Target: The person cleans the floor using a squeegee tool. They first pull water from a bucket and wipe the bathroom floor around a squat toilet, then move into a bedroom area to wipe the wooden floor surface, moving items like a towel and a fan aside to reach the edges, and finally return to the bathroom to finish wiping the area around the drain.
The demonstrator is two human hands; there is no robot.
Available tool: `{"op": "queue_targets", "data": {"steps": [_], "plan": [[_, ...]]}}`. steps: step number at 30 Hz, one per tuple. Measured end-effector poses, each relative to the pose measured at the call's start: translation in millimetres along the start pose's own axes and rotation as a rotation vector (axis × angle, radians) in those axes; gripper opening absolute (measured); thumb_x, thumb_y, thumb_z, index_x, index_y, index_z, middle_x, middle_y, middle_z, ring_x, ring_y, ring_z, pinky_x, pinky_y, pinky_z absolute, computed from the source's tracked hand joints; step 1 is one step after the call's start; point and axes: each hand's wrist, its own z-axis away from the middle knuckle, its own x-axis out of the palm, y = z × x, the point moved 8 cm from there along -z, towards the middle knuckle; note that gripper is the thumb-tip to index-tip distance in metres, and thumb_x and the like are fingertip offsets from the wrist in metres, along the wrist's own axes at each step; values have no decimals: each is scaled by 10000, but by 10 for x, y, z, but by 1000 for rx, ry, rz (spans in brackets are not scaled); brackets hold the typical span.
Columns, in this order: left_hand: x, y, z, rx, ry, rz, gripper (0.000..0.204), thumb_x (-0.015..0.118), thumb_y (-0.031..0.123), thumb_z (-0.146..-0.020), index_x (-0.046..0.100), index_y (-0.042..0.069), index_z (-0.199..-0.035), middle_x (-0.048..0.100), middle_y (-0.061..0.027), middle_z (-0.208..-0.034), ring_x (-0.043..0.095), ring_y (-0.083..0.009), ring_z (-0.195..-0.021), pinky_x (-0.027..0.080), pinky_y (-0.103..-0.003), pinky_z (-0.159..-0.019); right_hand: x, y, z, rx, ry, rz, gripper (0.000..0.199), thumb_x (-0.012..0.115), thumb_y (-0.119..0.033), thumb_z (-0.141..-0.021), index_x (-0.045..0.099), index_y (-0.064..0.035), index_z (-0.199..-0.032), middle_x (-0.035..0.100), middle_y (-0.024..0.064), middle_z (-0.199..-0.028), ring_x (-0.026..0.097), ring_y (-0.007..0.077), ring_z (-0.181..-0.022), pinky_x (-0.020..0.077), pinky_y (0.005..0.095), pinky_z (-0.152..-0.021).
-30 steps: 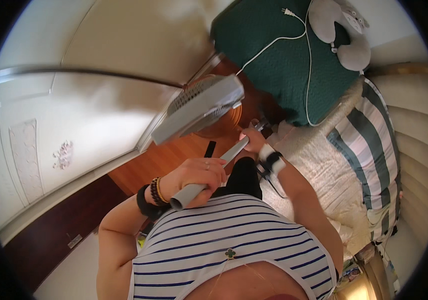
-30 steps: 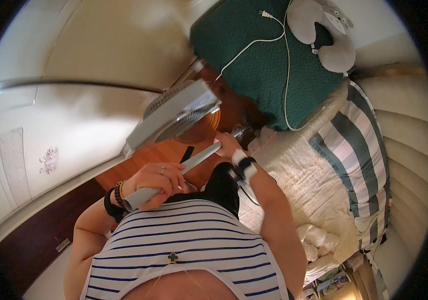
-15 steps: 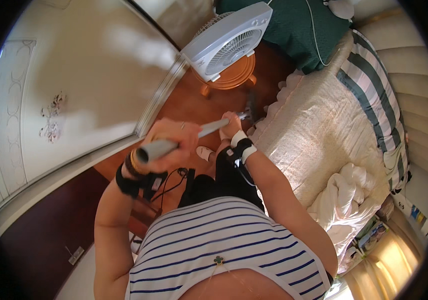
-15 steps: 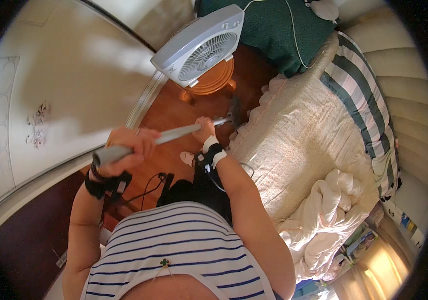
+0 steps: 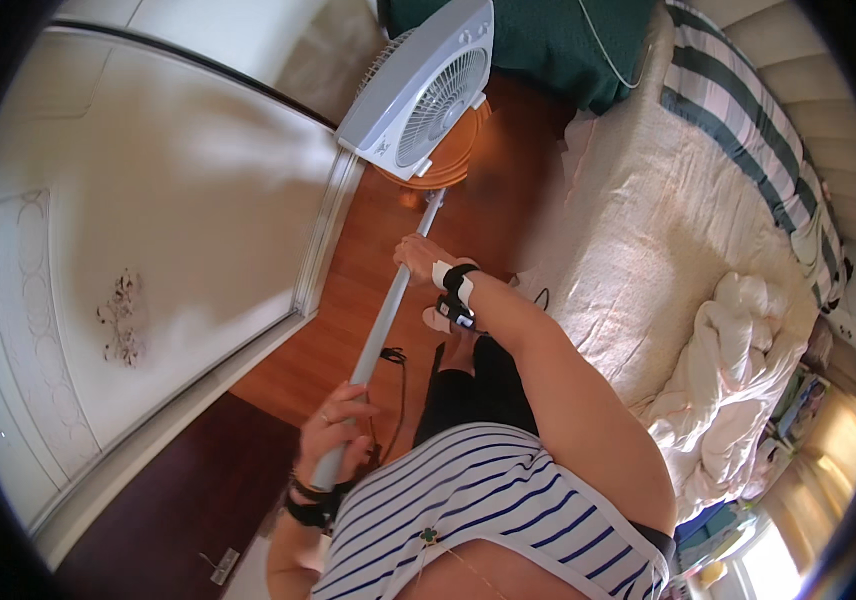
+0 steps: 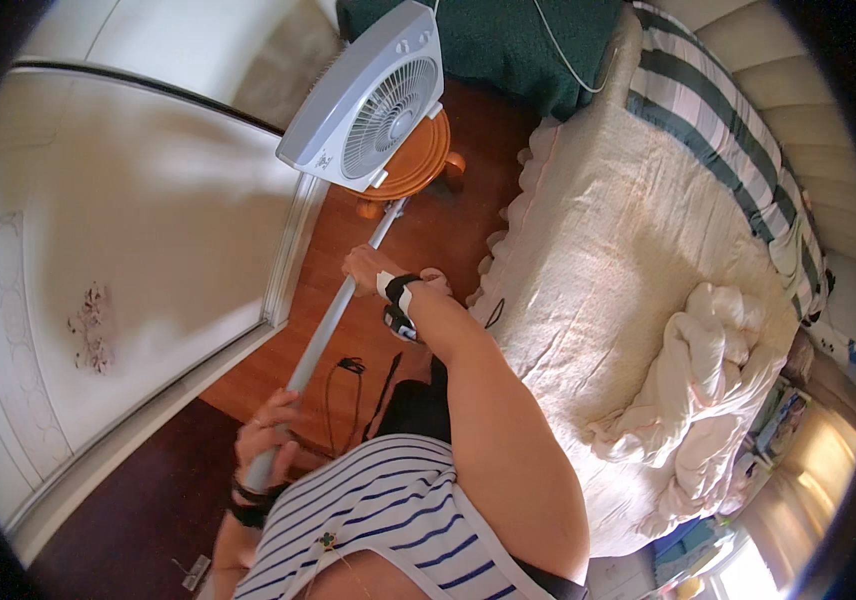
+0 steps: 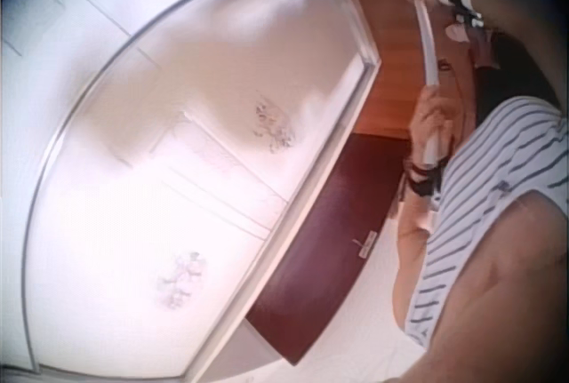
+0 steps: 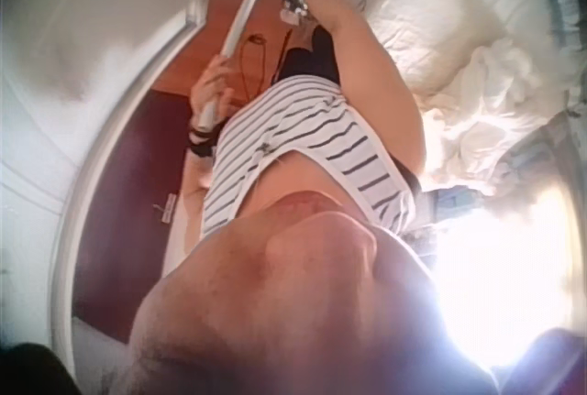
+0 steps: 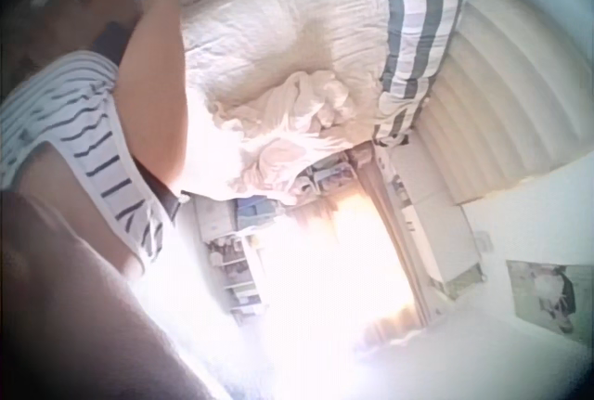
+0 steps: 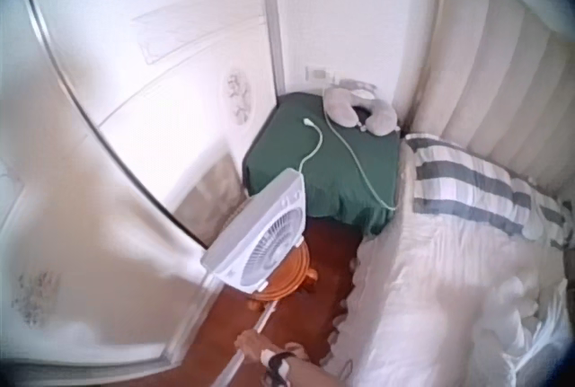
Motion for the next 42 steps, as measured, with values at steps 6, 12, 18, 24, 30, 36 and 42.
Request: {"op": "queue_targets", "data": {"steps": [6, 12, 18, 24, 30, 36, 42], "plan": [[-162, -299, 590, -250, 225, 98, 188, 549, 120, -791, 481, -12, -675, 586, -170, -823, 513, -329, -1009, 333, -476, -930, 913, -251, -13, 53, -332, 208, 103, 653, -143, -591, 575, -94, -546, 552, 84, -597, 540, 229, -646, 431, 336, -611], [-485, 46, 396, -251, 28, 199, 184, 595, 137, -750, 536, -10, -656, 597, -149, -707, 585, -320, -864, 377, -430, -893, 1031, -667, 417, 239, -241, -42, 132, 634, -119, -599, 529, -91, -525, 539, 72, -598, 533, 228, -648, 421, 347, -625], [-486, 503, -972, -33, -226, 234, 196, 578, 136, -732, 517, -15, -623, 592, -143, -678, 595, -359, -833, 438, -432, -820, -297, -386, 673, 313, 666, -59, 185, 670, -182, -568, 515, -93, -524, 512, 71, -540, 507, 249, -590, 396, 364, -594], [334, 926, -1701, 269, -451, 31, 194, 562, 138, -728, 515, -10, -611, 583, -129, -682, 594, -356, -857, 449, -408, -803, -1456, 536, 1174, 309, 820, 7, 187, 687, -168, -534, 532, -82, -594, 539, 90, -622, 517, 271, -649, 420, 391, -622], [1254, -3, -1820, 93, -266, -24, 208, 648, 66, -702, 516, 38, -861, 543, -148, -1069, 436, -362, -1132, 418, -409, -854, -1756, 1763, 834, 450, 208, 152, 500, 633, -83, -611, 486, -83, -1090, 534, 150, -976, 476, 338, -983, 408, 385, -844], [1424, -141, -1885, 236, -334, -179, 173, 667, 55, -639, 529, 36, -742, 576, -111, -987, 488, -367, -1070, 436, -381, -845, -1504, 1698, 1076, 650, 462, 214, 376, 639, -105, -626, 518, -136, -981, 519, 40, -990, 489, 274, -936, 371, 387, -817], [470, -7, -1422, 156, -649, -118, 171, 668, 64, -639, 543, 17, -745, 599, -104, -936, 516, -345, -1048, 442, -389, -847, -990, 665, 1108, 602, 608, 331, 167, 652, -205, -627, 568, -153, -761, 499, 12, -905, 428, 244, -933, 323, 381, -782]]}}
